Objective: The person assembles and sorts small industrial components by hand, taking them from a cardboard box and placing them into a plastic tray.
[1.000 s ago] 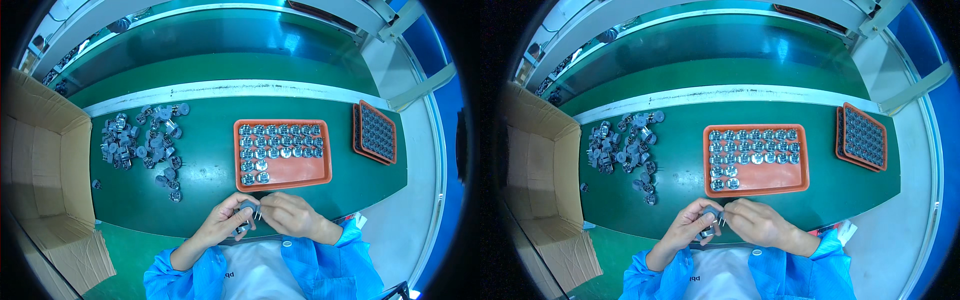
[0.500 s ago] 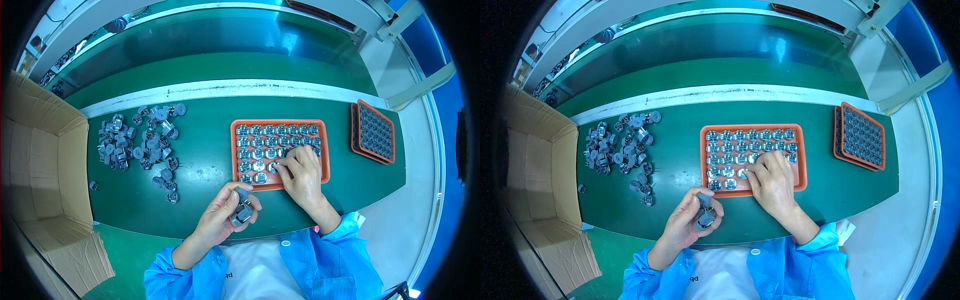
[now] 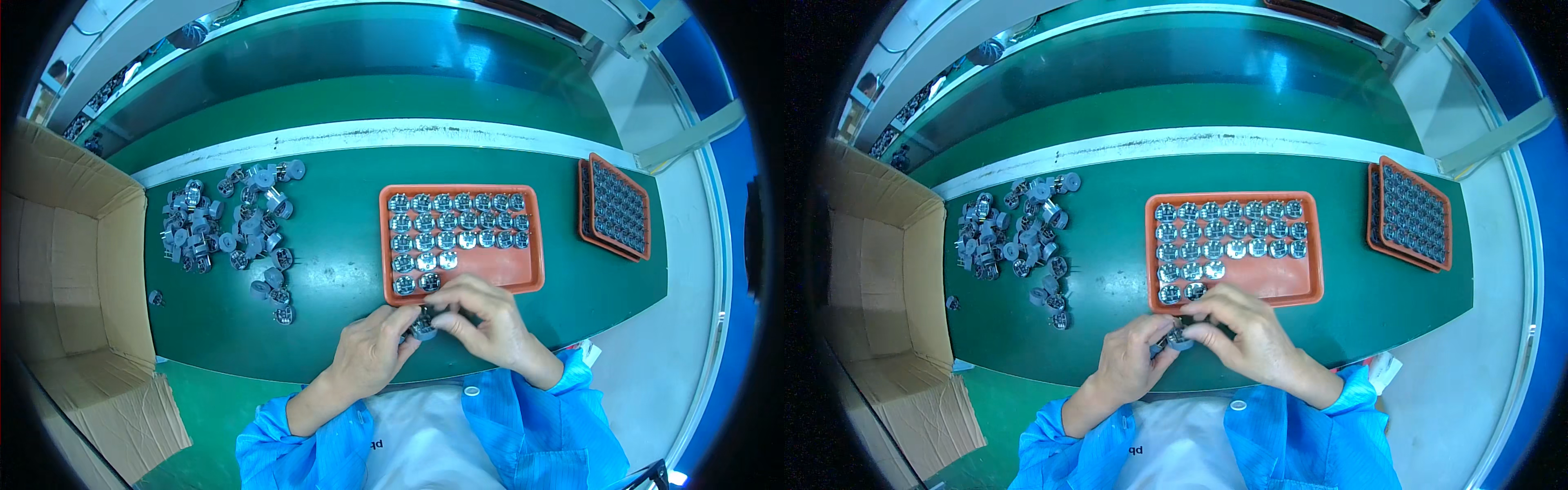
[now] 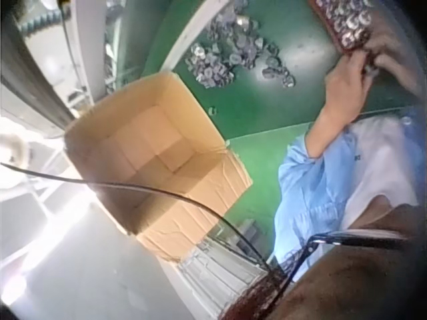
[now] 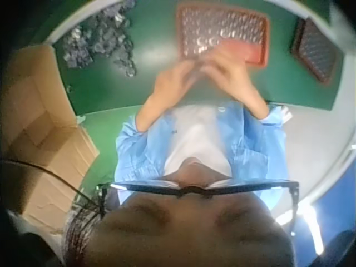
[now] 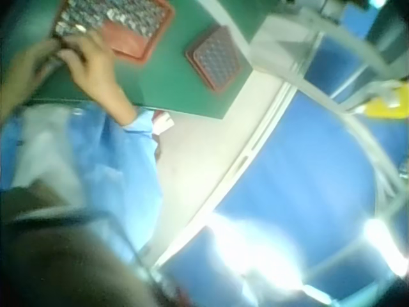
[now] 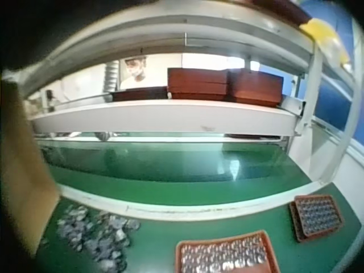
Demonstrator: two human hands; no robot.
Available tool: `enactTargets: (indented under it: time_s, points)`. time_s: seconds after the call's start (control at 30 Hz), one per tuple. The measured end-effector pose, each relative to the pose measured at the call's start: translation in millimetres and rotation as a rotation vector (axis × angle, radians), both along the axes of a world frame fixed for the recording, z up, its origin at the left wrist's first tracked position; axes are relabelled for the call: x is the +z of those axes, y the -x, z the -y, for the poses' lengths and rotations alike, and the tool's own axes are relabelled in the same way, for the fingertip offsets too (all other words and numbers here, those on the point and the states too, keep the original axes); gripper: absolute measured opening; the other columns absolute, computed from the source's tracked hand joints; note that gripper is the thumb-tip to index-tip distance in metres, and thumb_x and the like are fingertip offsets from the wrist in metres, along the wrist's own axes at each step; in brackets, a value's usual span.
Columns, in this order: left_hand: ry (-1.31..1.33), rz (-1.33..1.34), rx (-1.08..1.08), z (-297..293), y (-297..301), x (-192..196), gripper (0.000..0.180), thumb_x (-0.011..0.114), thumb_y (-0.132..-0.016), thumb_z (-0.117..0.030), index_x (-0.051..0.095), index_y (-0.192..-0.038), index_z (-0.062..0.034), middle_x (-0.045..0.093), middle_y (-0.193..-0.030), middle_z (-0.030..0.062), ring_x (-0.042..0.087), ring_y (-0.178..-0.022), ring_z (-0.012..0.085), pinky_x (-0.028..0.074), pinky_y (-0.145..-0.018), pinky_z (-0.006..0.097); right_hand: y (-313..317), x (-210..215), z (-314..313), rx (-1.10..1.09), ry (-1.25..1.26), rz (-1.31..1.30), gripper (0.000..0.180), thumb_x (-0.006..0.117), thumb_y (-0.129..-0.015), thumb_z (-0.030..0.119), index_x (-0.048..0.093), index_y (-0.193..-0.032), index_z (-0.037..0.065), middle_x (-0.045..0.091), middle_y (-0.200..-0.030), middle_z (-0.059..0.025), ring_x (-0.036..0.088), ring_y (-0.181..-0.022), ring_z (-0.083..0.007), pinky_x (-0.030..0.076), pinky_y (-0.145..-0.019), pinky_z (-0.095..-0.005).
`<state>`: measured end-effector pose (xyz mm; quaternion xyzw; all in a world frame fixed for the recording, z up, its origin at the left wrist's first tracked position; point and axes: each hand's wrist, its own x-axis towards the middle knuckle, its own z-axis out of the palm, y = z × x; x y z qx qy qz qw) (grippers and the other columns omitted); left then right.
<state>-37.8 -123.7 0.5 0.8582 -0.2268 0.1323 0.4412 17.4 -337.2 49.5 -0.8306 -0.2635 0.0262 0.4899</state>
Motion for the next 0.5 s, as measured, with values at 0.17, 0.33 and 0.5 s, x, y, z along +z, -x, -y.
enactTargets:
  time_s: [0.17, 0.33, 0.5]
  points:
    - [-0.052, -0.056, -0.083, -1.1, 3.5, -0.5, 0.056, 0.084, -0.084, -0.003, 0.052, -0.130, -0.0052, 0.071, -0.099, 0.0122, 0.072, -0.077, 0.0287, 0.057, -0.064, 0.040, 9.7, -3.2, 10.2, 0.164, -0.026, -0.240, 0.016, 0.083, -0.089, 0.003, 0.075, -0.102, -0.001, 0.070, -0.096, -0.0088, 0.069, -0.079, -0.0207, 0.055, -0.066, -0.0335]
    - [0.355, -0.496, -0.124, 0.5, 14.1, -1.9, 0.043, 0.078, -0.096, -0.010, 0.053, -0.131, -0.0051, 0.070, -0.116, 0.0129, 0.071, -0.095, 0.0226, 0.057, -0.074, 0.037, -14.9, -11.0, 24.0, -0.155, 0.066, 0.060, 0.013, 0.082, -0.084, 0.000, 0.075, -0.095, 0.001, 0.073, -0.091, -0.0109, 0.074, -0.088, -0.0291, 0.058, -0.074, -0.0400]
    - [1.410, -1.132, -0.376, -1.6, 7.3, 11.8, 0.042, 0.061, -0.110, -0.017, 0.049, -0.147, -0.0025, 0.052, -0.148, 0.0166, 0.061, -0.123, 0.0250, 0.055, -0.089, 0.038, -23.8, -29.3, 23.2, -0.143, 0.256, 0.291, 0.012, 0.082, -0.082, 0.002, 0.073, -0.089, 0.001, 0.071, -0.091, -0.0109, 0.070, -0.085, -0.0296, 0.056, -0.072, -0.0414]
